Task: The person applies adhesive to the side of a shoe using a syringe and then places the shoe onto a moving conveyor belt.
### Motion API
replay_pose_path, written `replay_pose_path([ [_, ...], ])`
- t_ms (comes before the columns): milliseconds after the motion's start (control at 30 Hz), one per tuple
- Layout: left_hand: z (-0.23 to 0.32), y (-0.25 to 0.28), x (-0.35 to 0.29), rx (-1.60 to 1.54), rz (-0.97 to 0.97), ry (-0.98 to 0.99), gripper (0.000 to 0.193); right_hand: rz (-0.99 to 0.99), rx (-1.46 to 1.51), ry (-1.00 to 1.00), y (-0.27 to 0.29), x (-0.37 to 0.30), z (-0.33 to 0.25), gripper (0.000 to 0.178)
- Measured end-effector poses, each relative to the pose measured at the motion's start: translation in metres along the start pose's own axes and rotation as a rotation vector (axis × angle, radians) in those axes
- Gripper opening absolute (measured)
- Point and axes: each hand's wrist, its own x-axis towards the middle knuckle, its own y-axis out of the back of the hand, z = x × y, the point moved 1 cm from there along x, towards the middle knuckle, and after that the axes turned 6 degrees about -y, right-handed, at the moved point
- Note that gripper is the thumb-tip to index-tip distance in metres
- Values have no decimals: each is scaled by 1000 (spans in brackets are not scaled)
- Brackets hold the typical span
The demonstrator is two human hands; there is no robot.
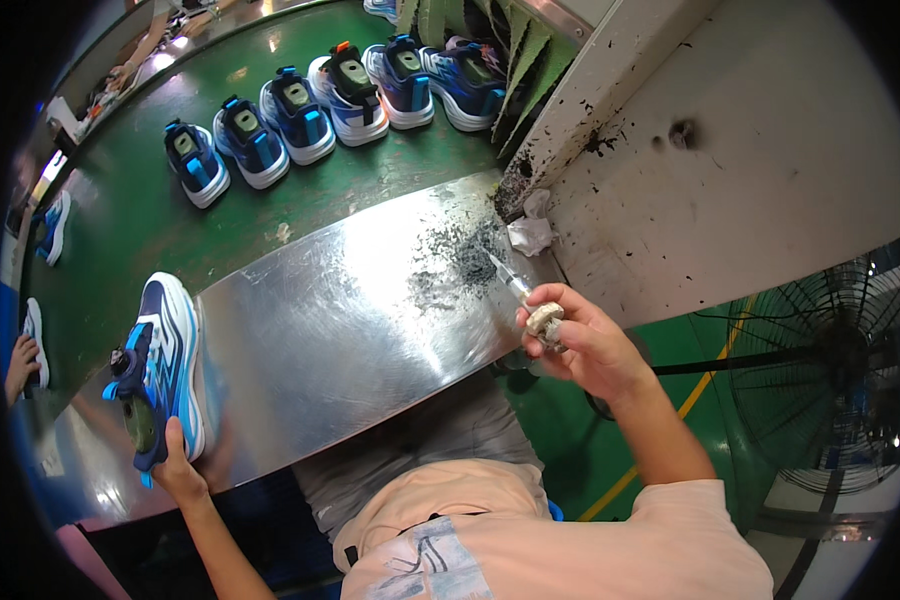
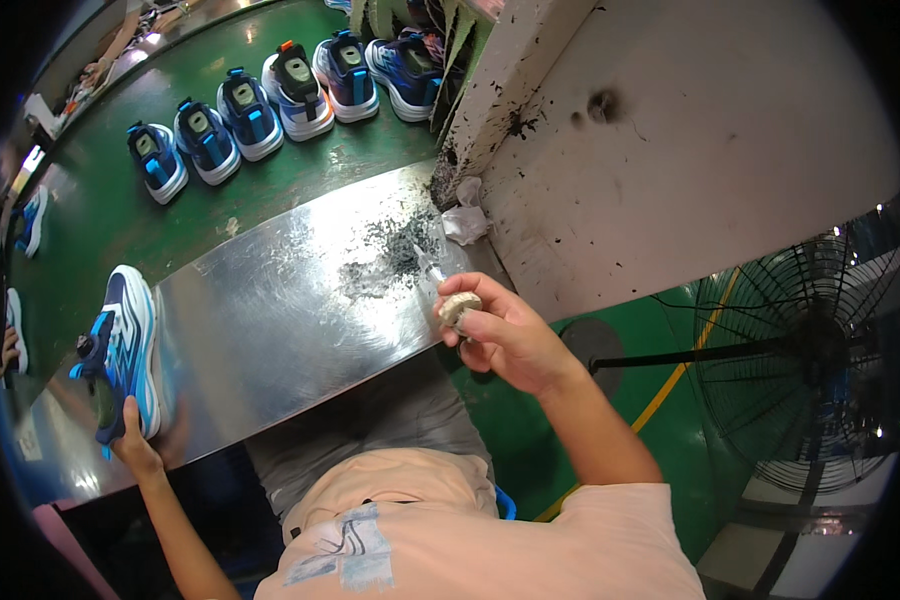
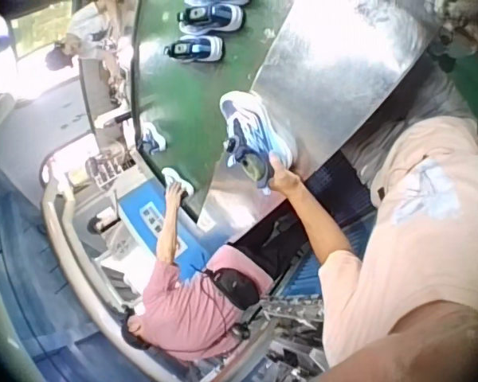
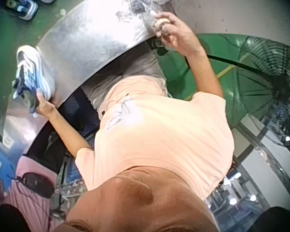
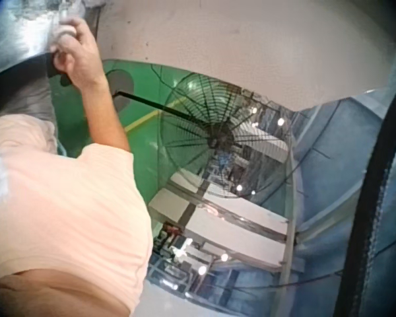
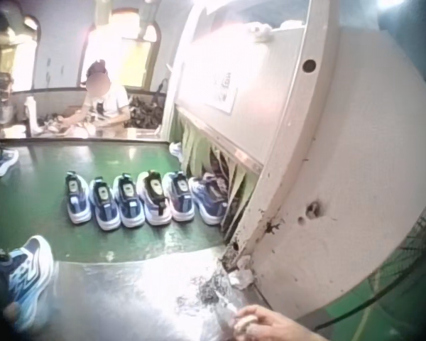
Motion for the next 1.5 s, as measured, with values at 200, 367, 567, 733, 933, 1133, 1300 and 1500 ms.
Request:
replay_pose_path([
  [200, 1, 3, 1, 82, 16, -41, 40, -50, 578, 127, 11, 29, 23, 47],
  [367, -2, -2, 3, 165, -98, -60, 42, -40, 706, 153, 33, 25, 21, 51],
  [567, 82, -43, -19, 41, 115, 168, 43, 60, 320, 207, 1, 39, 19, 31],
  [733, 30, -19, -6, 145, -9, -129, 40, 135, -229, 499, -16, 51, 36, 44],
  [933, 53, -31, -9, 32, -31, 56, 44, 331, -838, 811, -30, 60, 44, 53],
  [1133, 91, -43, -28, 11, -49, 130, 52, 289, -949, 798, -29, 77, 63, 54],
  [1300, 85, -56, -27, 24, -88, 68, 57, 296, -957, 833, -26, 73, 66, 52],
  [1500, 78, -52, -27, 66, -70, 3, 62, 272, -1054, 793, -32, 74, 71, 54],
])
